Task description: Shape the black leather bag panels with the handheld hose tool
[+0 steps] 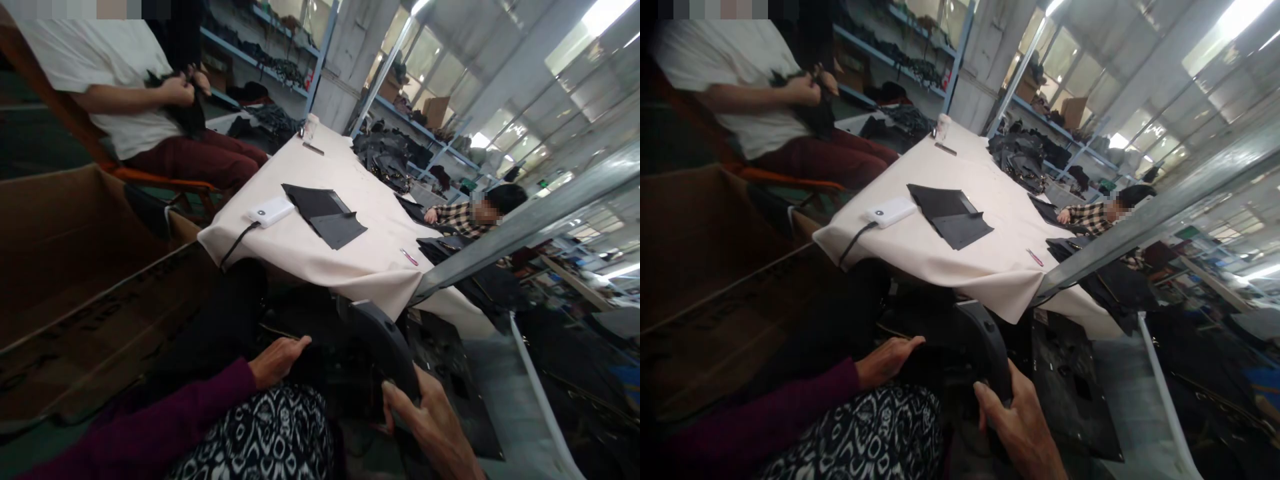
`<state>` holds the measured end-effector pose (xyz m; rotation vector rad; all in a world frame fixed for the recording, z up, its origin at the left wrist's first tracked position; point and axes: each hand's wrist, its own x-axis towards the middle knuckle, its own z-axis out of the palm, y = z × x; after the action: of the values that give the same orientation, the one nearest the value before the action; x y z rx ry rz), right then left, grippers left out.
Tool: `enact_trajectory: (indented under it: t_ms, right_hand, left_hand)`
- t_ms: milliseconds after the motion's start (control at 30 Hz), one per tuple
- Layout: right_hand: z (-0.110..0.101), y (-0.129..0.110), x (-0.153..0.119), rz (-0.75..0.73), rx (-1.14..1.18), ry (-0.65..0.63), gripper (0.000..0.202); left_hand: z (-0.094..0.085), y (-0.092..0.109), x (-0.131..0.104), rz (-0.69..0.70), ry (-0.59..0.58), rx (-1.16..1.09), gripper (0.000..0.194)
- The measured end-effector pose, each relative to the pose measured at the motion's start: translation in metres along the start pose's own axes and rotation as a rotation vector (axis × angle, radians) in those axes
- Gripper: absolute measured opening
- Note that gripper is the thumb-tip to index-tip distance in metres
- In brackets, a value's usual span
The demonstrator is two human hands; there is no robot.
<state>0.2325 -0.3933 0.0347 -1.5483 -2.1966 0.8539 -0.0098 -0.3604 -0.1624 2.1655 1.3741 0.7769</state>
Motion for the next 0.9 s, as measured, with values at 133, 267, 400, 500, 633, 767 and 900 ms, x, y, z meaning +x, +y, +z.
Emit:
enact_trajectory:
  t_ms: [133, 267, 400, 500, 633, 767, 900]
  right_hand:
    - [0.017, 0.014, 0.003, 0.047, 0.089, -0.114, 0.026]
    - [0.026, 0.027, 0.002, 0.11, 0.12, -0.218, 0.021]
    - [0.03, 0.033, 0.002, 0.139, 0.086, -0.262, 0.02]
    - [0.034, 0.033, 0.006, 0.185, 0.08, -0.299, 0.018]
    - [0.045, 0.032, 0.017, 0.193, 0.009, -0.33, 0.015]
    - [0.058, 0.042, 0.023, 0.161, -0.077, -0.342, 0.017]
    - [0.064, 0.047, 0.023, 0.167, -0.099, -0.353, 0.018]
  left_hand:
    - [0.015, -0.013, -0.014, -0.179, -0.012, -0.561, 0.071]
    - [0.01, -0.004, -0.015, -0.376, -0.069, -1.245, 0.082]
    - [0.01, 0.007, -0.008, -0.659, 0.083, -1.636, 0.079]
    - [0.011, 0.01, -0.007, -0.758, 0.05, -1.757, 0.078]
    - [0.013, 0.007, -0.009, -0.845, 0.035, -1.776, 0.061]
    - [0.018, 0.001, -0.01, -0.928, 0.185, -1.783, 0.047]
    - [0.019, 0.003, -0.007, -0.897, 0.198, -1.8, 0.045]
